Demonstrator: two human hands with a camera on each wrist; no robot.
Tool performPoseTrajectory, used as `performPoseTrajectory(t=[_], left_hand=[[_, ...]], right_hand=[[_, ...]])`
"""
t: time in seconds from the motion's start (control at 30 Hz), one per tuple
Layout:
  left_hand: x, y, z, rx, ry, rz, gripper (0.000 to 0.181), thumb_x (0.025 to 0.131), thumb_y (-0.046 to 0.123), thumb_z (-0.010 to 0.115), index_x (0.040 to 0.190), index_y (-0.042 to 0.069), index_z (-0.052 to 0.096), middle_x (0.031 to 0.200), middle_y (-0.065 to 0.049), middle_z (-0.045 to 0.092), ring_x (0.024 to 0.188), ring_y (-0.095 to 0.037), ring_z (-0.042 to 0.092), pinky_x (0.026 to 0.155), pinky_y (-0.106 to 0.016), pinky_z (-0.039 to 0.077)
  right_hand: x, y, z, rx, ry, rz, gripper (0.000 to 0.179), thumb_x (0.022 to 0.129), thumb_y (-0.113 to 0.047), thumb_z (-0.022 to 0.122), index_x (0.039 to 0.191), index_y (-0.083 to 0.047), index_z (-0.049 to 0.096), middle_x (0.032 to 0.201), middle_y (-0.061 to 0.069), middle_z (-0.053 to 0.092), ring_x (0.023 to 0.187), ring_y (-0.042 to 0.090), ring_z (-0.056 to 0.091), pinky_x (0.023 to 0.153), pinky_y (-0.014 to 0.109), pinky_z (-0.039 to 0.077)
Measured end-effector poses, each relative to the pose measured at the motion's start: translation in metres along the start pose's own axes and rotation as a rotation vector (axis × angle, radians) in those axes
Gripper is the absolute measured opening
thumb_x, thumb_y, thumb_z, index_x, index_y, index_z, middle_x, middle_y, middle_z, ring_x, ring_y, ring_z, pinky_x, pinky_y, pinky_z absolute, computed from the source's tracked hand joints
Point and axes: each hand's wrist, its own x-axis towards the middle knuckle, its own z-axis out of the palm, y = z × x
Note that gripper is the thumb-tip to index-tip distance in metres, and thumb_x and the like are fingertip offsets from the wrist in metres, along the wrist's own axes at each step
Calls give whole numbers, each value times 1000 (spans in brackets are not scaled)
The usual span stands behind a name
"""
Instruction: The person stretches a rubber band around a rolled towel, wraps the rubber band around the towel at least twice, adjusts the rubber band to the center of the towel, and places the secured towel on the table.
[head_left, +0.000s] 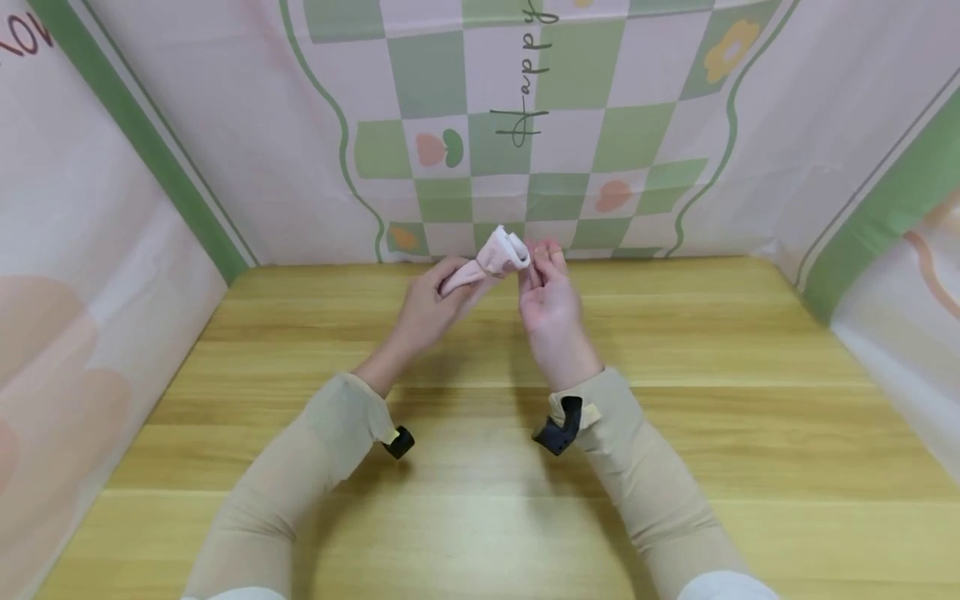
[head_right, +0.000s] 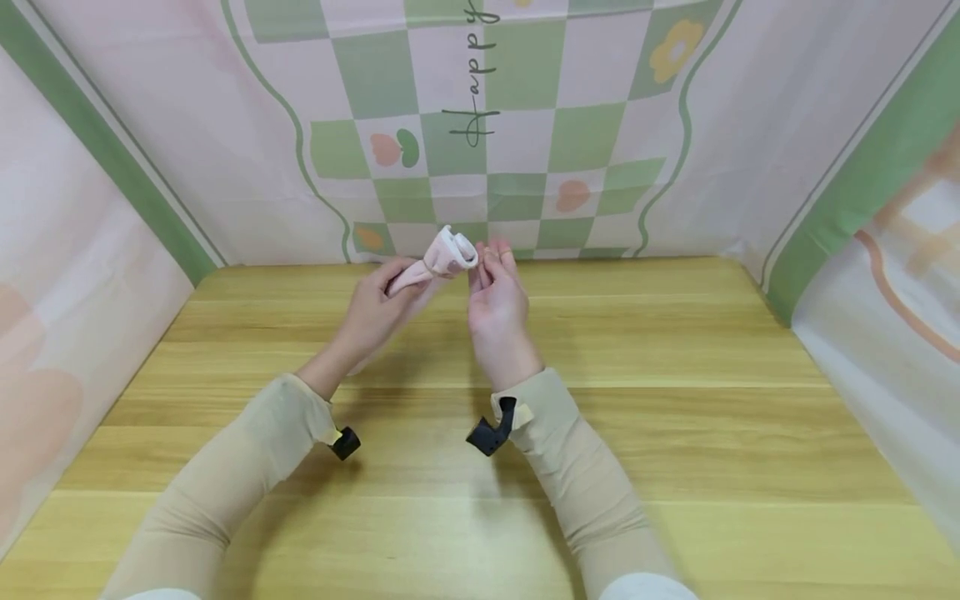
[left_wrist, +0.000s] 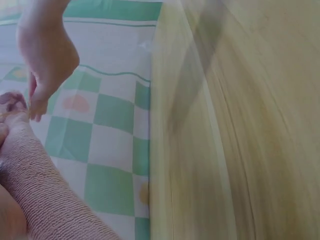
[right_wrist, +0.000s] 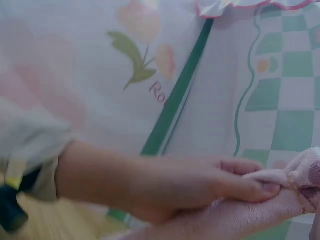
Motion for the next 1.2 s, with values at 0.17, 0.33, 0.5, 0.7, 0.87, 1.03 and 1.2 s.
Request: performPoseTrajectory(t=[0.17, 0.33, 0.5, 0.7, 0.87, 1.03, 1.2], left_hand=[[-2, 1, 2, -33, 19, -27, 20, 98, 7, 63, 116, 5, 70, 107, -11, 71, 89, -19, 59, 78, -34, 47], [-3, 1, 1, -55, 44, -73, 19, 99, 10, 65, 116, 5, 70, 106, -11, 71, 91, -19, 59, 80, -34, 47], [-3, 1, 0, -32, 30, -111, 21, 99, 14, 66, 117, 5, 70, 105, -11, 70, 90, -20, 58, 80, -34, 46], [0, 2, -1, -57, 34, -184, 24, 101, 20, 63, 119, 5, 70, 109, -10, 69, 94, -20, 58, 80, -34, 47], [2, 3, -1, -73, 44, -211, 27, 101, 22, 63, 121, 5, 70, 111, -9, 67, 95, -19, 57, 81, -34, 47], [2, 2, -7, -29, -34, -184, 24, 101, 24, 64, 118, 9, 71, 111, -6, 69, 94, -19, 57, 81, -35, 47], [1, 0, -16, 54, -140, -122, 20, 103, 23, 61, 116, 12, 71, 110, -4, 70, 92, -20, 58, 79, -38, 46]], right_hand=[[-2, 6, -4, -214, -8, -111, 52, 104, -3, 58, 153, -6, 44, 143, 9, 54, 132, 20, 54, 100, 24, 48], [-1, 7, -6, -370, -77, -138, 47, 104, -8, 58, 149, 2, 45, 145, 18, 52, 128, 27, 56, 98, 28, 51], [0, 2, -8, -518, -177, -104, 54, 106, -12, 56, 153, 5, 35, 159, 19, 36, 115, 24, 58, 102, 29, 49], [-4, 0, -9, -584, -282, -79, 40, 108, -10, 49, 143, 7, 41, 164, 19, 25, 136, 36, 47, 110, 37, 43], [-4, 1, -8, -622, -362, -100, 57, 107, -6, 49, 154, 12, 22, 167, 20, 15, 141, 34, 43, 112, 37, 40], [-1, -2, -11, -689, -367, -61, 63, 107, -3, 48, 159, 7, 14, 166, 17, 20, 111, 17, 58, 111, 36, 41], [1, -6, -14, -791, -379, -16, 57, 104, 0, 49, 157, 8, 27, 155, 17, 40, 101, 12, 61, 104, 34, 48]])
